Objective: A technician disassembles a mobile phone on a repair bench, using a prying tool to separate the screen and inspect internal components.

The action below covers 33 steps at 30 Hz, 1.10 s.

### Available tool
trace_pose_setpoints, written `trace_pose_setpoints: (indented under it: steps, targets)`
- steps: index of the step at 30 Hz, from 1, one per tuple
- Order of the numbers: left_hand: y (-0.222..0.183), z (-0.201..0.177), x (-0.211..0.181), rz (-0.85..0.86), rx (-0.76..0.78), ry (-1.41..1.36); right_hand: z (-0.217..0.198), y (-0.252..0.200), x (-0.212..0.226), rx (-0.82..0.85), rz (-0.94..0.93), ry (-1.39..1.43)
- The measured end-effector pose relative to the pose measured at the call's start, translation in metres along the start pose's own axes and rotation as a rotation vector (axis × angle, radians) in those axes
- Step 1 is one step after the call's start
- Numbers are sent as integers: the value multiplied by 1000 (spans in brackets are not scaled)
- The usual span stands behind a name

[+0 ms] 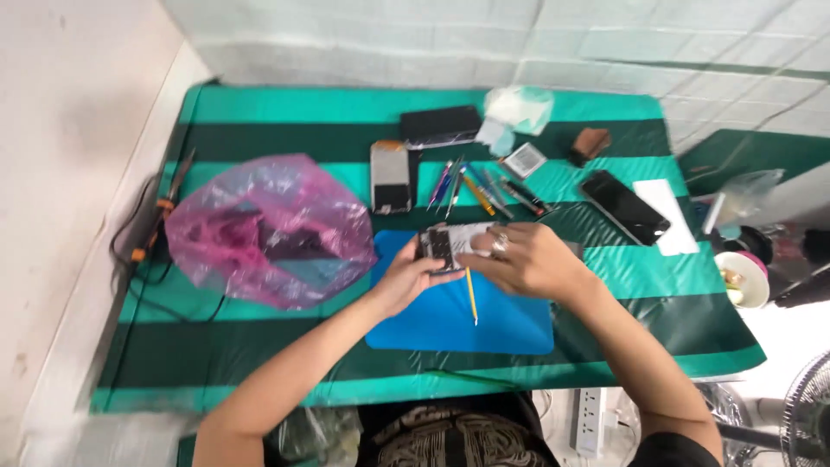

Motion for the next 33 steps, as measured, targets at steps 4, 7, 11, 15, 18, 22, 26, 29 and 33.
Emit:
trace_pose_setpoints:
  steps: [4, 7, 11, 15, 18, 22, 26, 29, 33]
  targets:
    - [2, -8, 0, -7, 5, 45, 41, -30, -6, 42, -14, -69]
    - [4, -17, 5, -30, -2, 64, 56, -46, -2, 108, 4, -134]
    - [0, -8, -2, -7, -4, 93, 64, -51, -1, 149, 4, -133]
    - [-4, -8, 3, 69, 1, 191, 65, -58, 5, 201, -13, -170]
    - [-4, -6, 2, 77, 13, 183, 69, -72, 4, 185, -28, -93]
    - [-9, -1, -1, 104, 58, 149, 63, -75, 2, 169, 1, -40]
    - [-13, 5, -9, 138, 142, 190, 36, -75, -6, 74, 210, 251]
    - [-18, 11, -12, 225, 211, 309, 19, -84, -19, -164, 333, 392]
    - [-31, 20, -16, 240, 316, 483, 9, -69, -21, -301, 367, 330]
Point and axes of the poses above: each hand's wrist, its own y-axis towards the middle knuckle, its own z-axis out of the palm, x = y × z, the point moved 4 cm from there along y, towards the middle knuckle, and after that the axes turned 6 degrees about -x, right-handed, at the moved point
